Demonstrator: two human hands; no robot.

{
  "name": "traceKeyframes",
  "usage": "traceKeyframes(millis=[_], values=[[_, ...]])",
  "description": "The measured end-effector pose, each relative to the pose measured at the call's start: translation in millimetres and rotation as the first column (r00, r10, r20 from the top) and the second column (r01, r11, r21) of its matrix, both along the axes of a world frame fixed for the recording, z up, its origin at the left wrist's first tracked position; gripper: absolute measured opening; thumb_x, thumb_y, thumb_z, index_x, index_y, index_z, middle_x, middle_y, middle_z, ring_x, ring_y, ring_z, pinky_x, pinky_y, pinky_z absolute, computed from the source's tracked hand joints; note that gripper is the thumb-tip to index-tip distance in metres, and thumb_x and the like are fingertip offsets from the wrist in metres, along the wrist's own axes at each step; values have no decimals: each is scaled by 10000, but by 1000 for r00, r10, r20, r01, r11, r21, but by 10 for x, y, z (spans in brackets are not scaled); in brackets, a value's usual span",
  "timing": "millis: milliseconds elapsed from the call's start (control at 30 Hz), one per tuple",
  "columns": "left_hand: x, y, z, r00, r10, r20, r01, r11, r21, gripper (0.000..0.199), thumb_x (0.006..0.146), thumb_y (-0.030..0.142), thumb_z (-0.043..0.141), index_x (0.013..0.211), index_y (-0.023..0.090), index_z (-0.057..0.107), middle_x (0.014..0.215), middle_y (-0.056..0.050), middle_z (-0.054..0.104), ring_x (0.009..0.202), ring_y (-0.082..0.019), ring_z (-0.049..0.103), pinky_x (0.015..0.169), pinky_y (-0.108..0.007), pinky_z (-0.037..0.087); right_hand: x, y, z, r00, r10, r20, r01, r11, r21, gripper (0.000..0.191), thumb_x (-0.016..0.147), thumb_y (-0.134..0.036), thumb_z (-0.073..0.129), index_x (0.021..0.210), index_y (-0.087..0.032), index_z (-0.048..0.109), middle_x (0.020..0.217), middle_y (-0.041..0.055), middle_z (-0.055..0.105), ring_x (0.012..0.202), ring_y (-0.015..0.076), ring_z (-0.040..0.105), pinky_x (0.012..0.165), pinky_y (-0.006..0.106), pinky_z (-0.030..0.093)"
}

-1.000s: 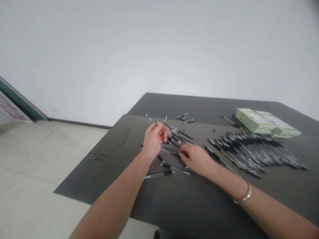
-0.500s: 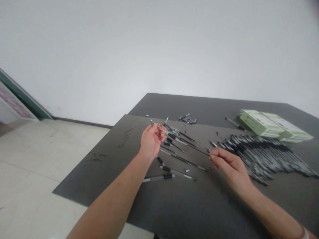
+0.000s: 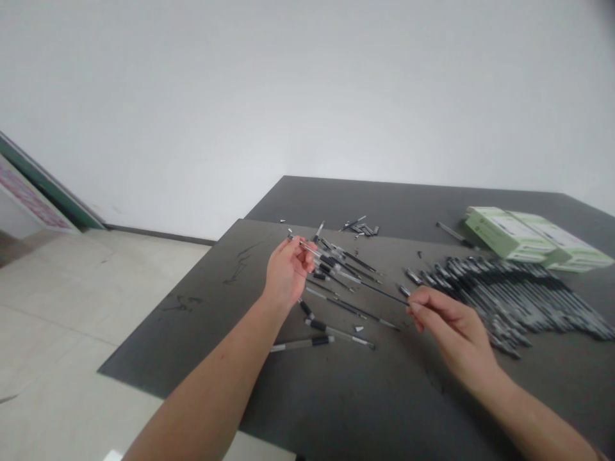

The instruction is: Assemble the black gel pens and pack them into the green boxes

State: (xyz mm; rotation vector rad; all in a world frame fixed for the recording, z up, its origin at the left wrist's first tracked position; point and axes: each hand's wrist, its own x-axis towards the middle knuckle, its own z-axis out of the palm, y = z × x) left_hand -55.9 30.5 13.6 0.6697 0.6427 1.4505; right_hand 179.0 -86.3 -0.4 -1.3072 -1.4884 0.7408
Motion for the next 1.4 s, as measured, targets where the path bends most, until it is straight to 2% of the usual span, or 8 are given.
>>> traceKeyframes(millis=[833,1133,1400], values=[[1,11,-18,1000,1,-13,-1,1000,3,104,814,210,615,757,138,565,665,-43,651,474,-69,500,409,-162,341,-5,-6,41,1000,-21,19,21,1000,-11,272,884,-375,534,668,-212,565,616,0,483,598,158,459,563,271,359],[10,-15,10,1000,-6,-6,6,1000,1,90,834,187,569,762,134,571,672,-52,658,481,-74,504,410,-168,350,23,19,-10,998,-57,20,58,998,-34,253,883,-373,541,693,-208,575,612,-9,493,594,154,460,570,267,361],[19,-37,20,999,-2,-32,3,999,47,109,823,235,624,789,147,571,695,-43,665,500,-78,528,430,-170,379,11,13,-34,998,-60,17,61,996,-62,269,896,-382,527,697,-205,563,610,-12,477,594,148,442,560,264,350]])
